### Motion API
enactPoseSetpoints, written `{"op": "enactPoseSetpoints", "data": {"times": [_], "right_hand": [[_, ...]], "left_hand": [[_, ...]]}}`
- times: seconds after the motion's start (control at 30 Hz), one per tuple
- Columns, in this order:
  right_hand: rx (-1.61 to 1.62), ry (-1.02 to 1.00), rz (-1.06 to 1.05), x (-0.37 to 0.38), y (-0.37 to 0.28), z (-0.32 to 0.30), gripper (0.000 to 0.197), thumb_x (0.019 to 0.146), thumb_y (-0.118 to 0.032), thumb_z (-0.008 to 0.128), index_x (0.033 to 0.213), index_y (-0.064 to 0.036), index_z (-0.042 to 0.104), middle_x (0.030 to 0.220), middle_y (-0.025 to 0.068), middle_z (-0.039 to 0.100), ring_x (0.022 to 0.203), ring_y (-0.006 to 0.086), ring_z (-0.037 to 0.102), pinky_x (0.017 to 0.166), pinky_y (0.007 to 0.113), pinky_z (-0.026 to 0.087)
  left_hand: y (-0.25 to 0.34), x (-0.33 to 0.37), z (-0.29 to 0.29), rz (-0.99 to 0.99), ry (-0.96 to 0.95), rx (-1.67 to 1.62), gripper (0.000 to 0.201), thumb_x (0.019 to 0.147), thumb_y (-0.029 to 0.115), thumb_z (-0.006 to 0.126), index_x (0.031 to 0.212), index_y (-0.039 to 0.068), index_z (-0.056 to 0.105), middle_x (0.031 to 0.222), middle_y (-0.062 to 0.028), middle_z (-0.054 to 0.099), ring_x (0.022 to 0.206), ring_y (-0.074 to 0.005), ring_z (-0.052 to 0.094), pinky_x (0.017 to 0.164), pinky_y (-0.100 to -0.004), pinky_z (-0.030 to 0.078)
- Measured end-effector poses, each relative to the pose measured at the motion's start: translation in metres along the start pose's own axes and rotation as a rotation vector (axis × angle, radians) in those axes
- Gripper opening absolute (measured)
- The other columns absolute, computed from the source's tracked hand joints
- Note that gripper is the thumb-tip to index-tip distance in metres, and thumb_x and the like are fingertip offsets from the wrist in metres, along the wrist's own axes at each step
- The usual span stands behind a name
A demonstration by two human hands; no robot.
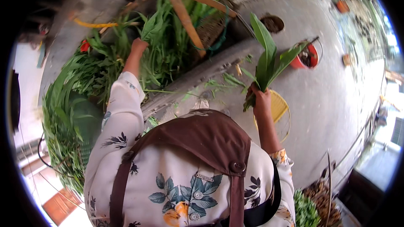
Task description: The person sorts leafy green vegetables by picking them from a basket and a larger pile, separating stalks and leaves, and placing them into a concrete trough before moving to a separate area to trim and organize individual stems on a stone block.
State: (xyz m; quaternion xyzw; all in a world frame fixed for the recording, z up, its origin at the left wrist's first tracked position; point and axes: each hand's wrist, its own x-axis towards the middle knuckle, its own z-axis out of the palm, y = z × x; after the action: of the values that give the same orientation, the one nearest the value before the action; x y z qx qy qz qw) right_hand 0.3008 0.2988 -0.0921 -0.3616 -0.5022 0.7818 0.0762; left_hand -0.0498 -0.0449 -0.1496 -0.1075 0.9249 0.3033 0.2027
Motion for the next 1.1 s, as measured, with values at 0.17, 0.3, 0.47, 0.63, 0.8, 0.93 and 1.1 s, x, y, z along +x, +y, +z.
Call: {"op": "enactPoseSetpoints", "data": {"times": [0.17, 0.3, 0.47, 0.63, 0.8, 0.93, 1.1], "right_hand": [[0.087, 0.152, -0.016, -0.006, 0.011, -0.036, 0.005, 0.075, -0.008, 0.054, 0.074, -0.0035, 0.051, 0.062, 0.0056, 0.051, 0.052, 0.0142, 0.048, 0.048, 0.026, 0.039], [0.148, 0.232, -0.022, -0.015, 0.019, -0.057, 0.004, 0.075, -0.006, 0.053, 0.075, -0.0023, 0.051, 0.062, 0.0061, 0.050, 0.052, 0.0149, 0.048, 0.047, 0.026, 0.040], [0.184, 0.274, 0.010, -0.016, 0.025, -0.069, 0.004, 0.075, -0.005, 0.052, 0.076, -0.0015, 0.051, 0.060, 0.0064, 0.050, 0.052, 0.0152, 0.049, 0.047, 0.026, 0.040], [0.153, 0.226, -0.010, -0.011, 0.013, -0.071, 0.004, 0.074, -0.005, 0.053, 0.076, -0.0014, 0.052, 0.060, 0.0066, 0.051, 0.051, 0.0159, 0.049, 0.046, 0.027, 0.041], [0.171, 0.154, -0.069, 0.001, 0.009, -0.075, 0.007, 0.074, -0.006, 0.055, 0.079, -0.0025, 0.051, 0.063, 0.0065, 0.052, 0.053, 0.0164, 0.050, 0.048, 0.028, 0.041], [0.178, 0.020, -0.090, 0.008, -0.009, -0.058, 0.009, 0.075, -0.008, 0.056, 0.082, -0.0038, 0.051, 0.065, 0.0058, 0.052, 0.055, 0.0153, 0.050, 0.050, 0.027, 0.041], [0.202, -0.226, -0.166, 0.004, -0.032, -0.022, 0.009, 0.077, -0.006, 0.054, 0.084, -0.0030, 0.051, 0.069, 0.0067, 0.054, 0.059, 0.0153, 0.052, 0.052, 0.027, 0.042]], "left_hand": [[0.016, 0.004, 0.050, 0.216, 0.009, 0.525, 0.042, 0.078, 0.014, 0.049, 0.118, 0.005, 0.040, 0.110, -0.0160, 0.048, 0.084, -0.0304, 0.054, 0.065, -0.0406, 0.043], [0.029, -0.007, 0.065, 0.166, -0.098, 0.673, 0.030, 0.078, 0.014, 0.047, 0.106, 0.004, 0.048, 0.102, -0.0154, 0.052, 0.084, -0.0304, 0.053, 0.065, -0.0398, 0.044], [0.025, 0.003, 0.064, 0.070, -0.099, 0.533, 0.024, 0.076, 0.017, 0.048, 0.091, 0.000, 0.054, 0.087, -0.0184, 0.056, 0.074, -0.0320, 0.055, 0.060, -0.0394, 0.042], [-0.018, 0.039, 0.022, -0.071, 0.135, -0.249, 0.027, 0.075, 0.014, 0.055, 0.094, -0.005, 0.053, 0.091, -0.0166, 0.058, 0.083, -0.0337, 0.055, 0.067, -0.0426, 0.043], [0.031, -0.070, -0.048, 0.123, 0.001, -0.915, 0.026, 0.076, 0.008, 0.057, 0.099, -0.003, 0.050, 0.093, -0.0099, 0.057, 0.086, -0.0226, 0.055, 0.072, -0.0373, 0.043], [0.044, -0.143, -0.085, 0.416, 0.079, -1.150, 0.014, 0.077, 0.005, 0.053, 0.089, -0.001, 0.051, 0.075, -0.0112, 0.059, 0.067, -0.0215, 0.058, 0.058, -0.0329, 0.047], [0.041, -0.211, -0.112, 0.451, 0.144, -1.357, 0.018, 0.080, 0.008, 0.050, 0.095, 0.000, 0.047, 0.079, -0.0132, 0.058, 0.072, -0.0261, 0.058, 0.058, -0.0364, 0.049]]}}
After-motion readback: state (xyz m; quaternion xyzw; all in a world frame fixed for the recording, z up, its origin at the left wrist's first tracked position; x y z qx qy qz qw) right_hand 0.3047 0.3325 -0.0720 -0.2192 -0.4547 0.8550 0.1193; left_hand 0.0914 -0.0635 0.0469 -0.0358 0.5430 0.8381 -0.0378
